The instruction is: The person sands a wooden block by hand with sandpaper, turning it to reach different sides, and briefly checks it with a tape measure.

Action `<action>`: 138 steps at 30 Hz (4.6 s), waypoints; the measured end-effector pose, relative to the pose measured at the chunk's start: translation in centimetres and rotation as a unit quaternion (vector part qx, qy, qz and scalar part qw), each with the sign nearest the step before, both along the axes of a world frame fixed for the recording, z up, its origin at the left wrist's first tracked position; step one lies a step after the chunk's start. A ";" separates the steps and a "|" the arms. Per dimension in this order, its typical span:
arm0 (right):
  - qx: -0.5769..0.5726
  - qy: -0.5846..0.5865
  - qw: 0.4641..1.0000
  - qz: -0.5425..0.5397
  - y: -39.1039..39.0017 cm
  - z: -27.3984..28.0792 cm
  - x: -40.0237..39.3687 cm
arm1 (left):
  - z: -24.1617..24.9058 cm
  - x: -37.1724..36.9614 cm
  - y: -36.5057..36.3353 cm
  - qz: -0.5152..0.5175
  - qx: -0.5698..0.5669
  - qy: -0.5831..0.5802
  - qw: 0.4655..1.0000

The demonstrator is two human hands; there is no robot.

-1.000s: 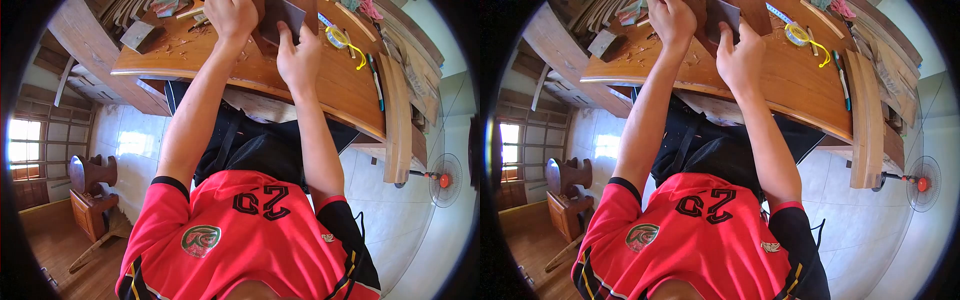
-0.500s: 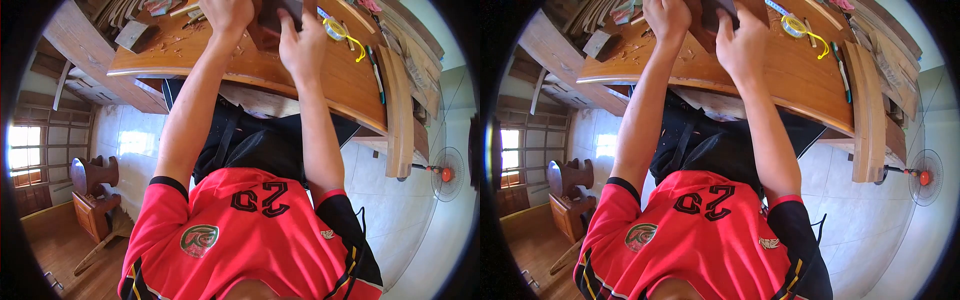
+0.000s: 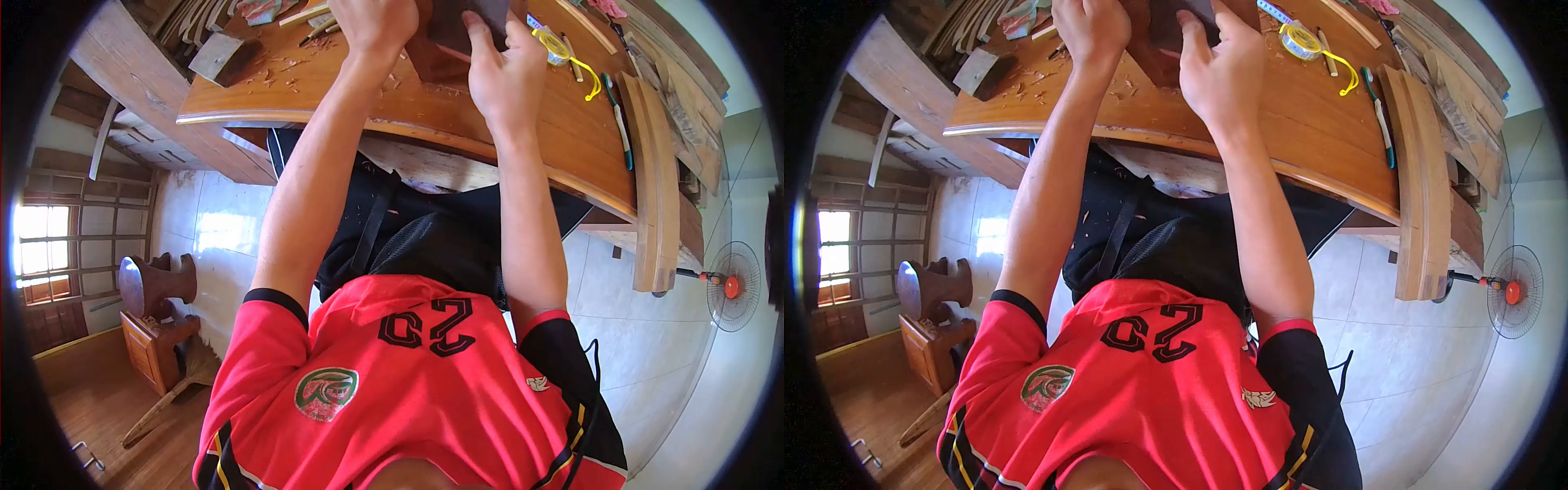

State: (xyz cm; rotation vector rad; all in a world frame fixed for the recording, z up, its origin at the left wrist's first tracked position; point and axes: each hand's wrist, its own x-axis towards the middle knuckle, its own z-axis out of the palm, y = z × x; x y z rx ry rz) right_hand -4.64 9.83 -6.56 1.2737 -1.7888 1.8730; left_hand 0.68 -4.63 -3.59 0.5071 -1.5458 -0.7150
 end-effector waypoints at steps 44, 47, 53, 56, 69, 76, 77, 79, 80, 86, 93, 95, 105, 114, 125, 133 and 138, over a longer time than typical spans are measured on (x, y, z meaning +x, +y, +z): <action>0.032 0.011 0.998 -0.048 -0.6 -0.2 1.6 | -1.2 -0.5 -3.9 -0.049 -0.023 -0.006 0.999; 0.030 0.017 0.998 -0.043 -0.5 -0.1 1.4 | -0.4 -0.8 -3.0 -0.051 -0.029 0.022 0.998; 0.025 0.009 0.999 -0.039 -0.3 0.7 1.1 | 0.4 -0.3 -1.1 -0.076 -0.015 0.016 0.997; 0.008 0.025 0.999 -0.026 -0.4 -1.3 0.5 | 0.8 -0.5 -1.0 -0.032 -0.038 0.021 0.999; -0.008 0.054 0.997 -0.048 0.1 1.5 -0.3 | 0.8 -1.3 1.2 0.005 -0.016 -0.017 1.000; 0.085 -0.047 0.995 -0.034 0.8 -0.2 0.7 | 1.0 -1.5 0.4 0.012 -0.009 -0.010 1.000; 0.109 -0.047 0.992 -0.050 0.9 0.2 0.5 | 1.0 -1.4 0.4 0.018 0.011 -0.034 0.999; -0.038 -0.021 0.999 0.002 -0.6 0.7 -0.4 | 0.9 -1.3 -0.2 0.007 -0.007 -0.001 1.000; 0.016 0.024 0.999 -0.033 -0.2 0.9 -0.2 | 0.8 -1.2 -0.4 0.014 -0.006 -0.002 1.000; 0.094 -0.024 0.995 -0.033 0.3 1.3 0.3 | 0.1 -1.5 -0.6 0.036 -0.031 0.019 0.999; 0.026 0.068 0.997 -0.040 0.1 -0.2 -0.8 | 0.2 -2.2 -0.1 0.056 -0.068 0.053 0.995; 0.071 0.028 0.996 -0.037 0.7 0.9 -0.8 | 0.5 -1.5 0.6 0.026 -0.029 0.005 0.999; 0.072 0.050 0.995 -0.055 0.3 -0.5 0.2 | 0.0 -1.3 -0.2 0.029 -0.024 0.018 0.999; 0.051 0.030 0.998 -0.030 -0.9 -1.1 1.2 | -0.3 -1.3 -2.1 0.048 -0.029 0.045 0.997; 0.074 0.037 0.996 -0.035 -0.9 -0.5 1.0 | 0.6 0.7 -0.7 0.005 -0.011 0.026 1.000; 0.042 0.091 0.993 -0.062 -0.6 -0.1 1.8 | 0.6 0.5 -0.8 -0.039 -0.010 0.050 0.998; 0.031 0.061 0.995 -0.067 -1.0 2.1 2.6 | -0.4 -0.3 -1.3 0.057 -0.009 0.008 0.998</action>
